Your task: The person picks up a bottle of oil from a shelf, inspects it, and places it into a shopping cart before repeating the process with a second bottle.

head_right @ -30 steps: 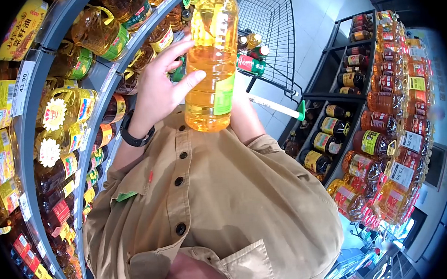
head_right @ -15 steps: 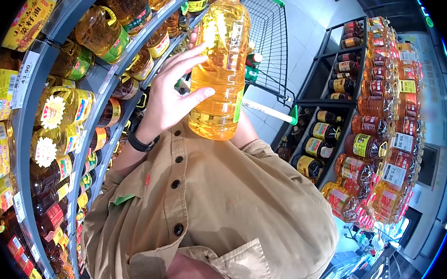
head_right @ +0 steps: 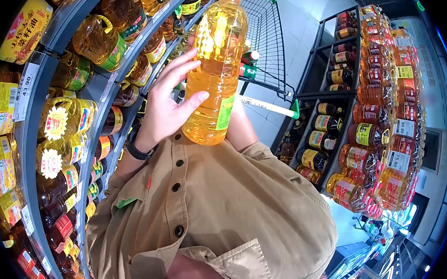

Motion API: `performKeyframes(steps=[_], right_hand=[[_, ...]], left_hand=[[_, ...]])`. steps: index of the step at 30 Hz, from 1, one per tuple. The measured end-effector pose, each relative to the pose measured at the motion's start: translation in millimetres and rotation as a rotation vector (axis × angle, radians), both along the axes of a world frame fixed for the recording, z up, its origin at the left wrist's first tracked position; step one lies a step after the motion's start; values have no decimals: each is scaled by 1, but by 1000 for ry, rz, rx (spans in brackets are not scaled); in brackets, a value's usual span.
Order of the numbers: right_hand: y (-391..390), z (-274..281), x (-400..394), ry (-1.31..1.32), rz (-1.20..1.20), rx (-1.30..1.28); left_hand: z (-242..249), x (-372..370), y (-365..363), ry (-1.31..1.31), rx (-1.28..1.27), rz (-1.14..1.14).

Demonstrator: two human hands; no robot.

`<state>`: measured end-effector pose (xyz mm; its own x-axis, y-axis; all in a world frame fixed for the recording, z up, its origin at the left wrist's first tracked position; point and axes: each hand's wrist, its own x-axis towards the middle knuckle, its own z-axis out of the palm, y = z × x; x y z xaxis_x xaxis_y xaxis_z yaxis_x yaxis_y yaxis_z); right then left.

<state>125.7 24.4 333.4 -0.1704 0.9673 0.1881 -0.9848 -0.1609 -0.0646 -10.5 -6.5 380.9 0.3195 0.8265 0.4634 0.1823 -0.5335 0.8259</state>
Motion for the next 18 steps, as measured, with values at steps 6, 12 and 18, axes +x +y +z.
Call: performKeyframes(steps=[6,12,18], right_hand=[[42,-34,53,-525,-53,55],[22,33,29,-1025,-392,-246],[21,27,28,-1118,-418,-346]], left_hand=[[7,-10,-5,-32,-218,-13],[-6,-18,34,-442,-552,-313],[-19,-18,39,-557,-697,-406]])
